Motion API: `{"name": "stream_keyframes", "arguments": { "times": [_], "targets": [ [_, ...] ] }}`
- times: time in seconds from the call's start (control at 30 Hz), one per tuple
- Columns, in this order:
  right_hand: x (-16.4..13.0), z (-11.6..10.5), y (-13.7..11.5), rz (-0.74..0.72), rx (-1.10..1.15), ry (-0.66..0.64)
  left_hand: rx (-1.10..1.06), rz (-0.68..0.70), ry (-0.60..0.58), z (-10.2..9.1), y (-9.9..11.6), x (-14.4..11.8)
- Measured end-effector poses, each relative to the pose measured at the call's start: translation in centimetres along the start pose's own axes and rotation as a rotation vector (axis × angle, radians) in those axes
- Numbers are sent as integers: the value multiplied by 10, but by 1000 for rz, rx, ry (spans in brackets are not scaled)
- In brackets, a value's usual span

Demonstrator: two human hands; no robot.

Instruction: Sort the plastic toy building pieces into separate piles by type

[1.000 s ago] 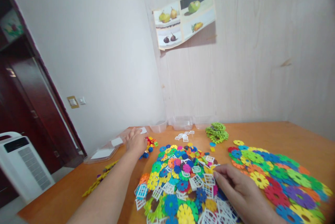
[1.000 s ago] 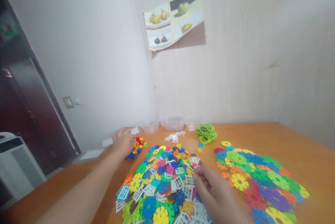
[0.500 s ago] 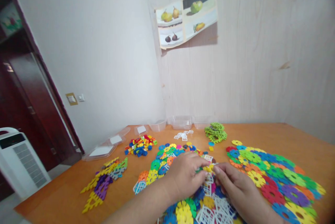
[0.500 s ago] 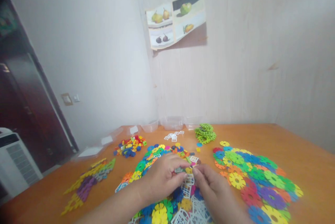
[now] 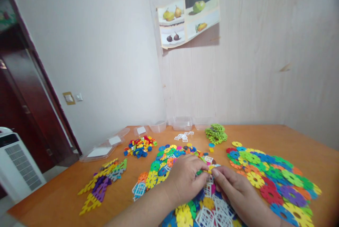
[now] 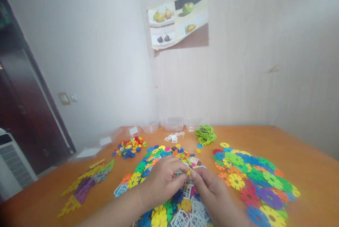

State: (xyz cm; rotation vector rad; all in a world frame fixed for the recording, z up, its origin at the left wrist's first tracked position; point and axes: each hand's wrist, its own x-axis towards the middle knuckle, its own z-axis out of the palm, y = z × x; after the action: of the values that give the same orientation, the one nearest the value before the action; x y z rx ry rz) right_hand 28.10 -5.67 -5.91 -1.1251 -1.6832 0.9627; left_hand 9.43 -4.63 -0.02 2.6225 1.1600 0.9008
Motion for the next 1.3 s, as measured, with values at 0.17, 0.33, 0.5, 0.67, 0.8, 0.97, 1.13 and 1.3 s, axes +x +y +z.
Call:
{"name": "stream_keyframes", "arguments": {
  "times": [0.17,0.33,0.5,0.67,0.8,0.97,1.13,1.3],
  "targets": [
    [-1,-2,-2,24,-15,42,324,-84,109,-43,-47,2],
    [1,0,6,29,-16,43,683,-320,79,-91,-123,-6],
    [2,-1,9,15,-44,60,863,-520,47,-109,-167,-17],
    [2,-2,5,18,-72,67,875,-599,75,-105,-182,-18],
    [3,-2,4,17,-73,62,879,-629,124,-105,-186,-17],
    [1,-2,5,41,-39,33,828,-617,219,-105,-183,-18],
    [1,-2,2,41,-20,46,414,-668,425,-95,-164,-13],
    [3,-1,3,54,7,83,-410,-736,834,-82,-123,-3]
  ]
}}
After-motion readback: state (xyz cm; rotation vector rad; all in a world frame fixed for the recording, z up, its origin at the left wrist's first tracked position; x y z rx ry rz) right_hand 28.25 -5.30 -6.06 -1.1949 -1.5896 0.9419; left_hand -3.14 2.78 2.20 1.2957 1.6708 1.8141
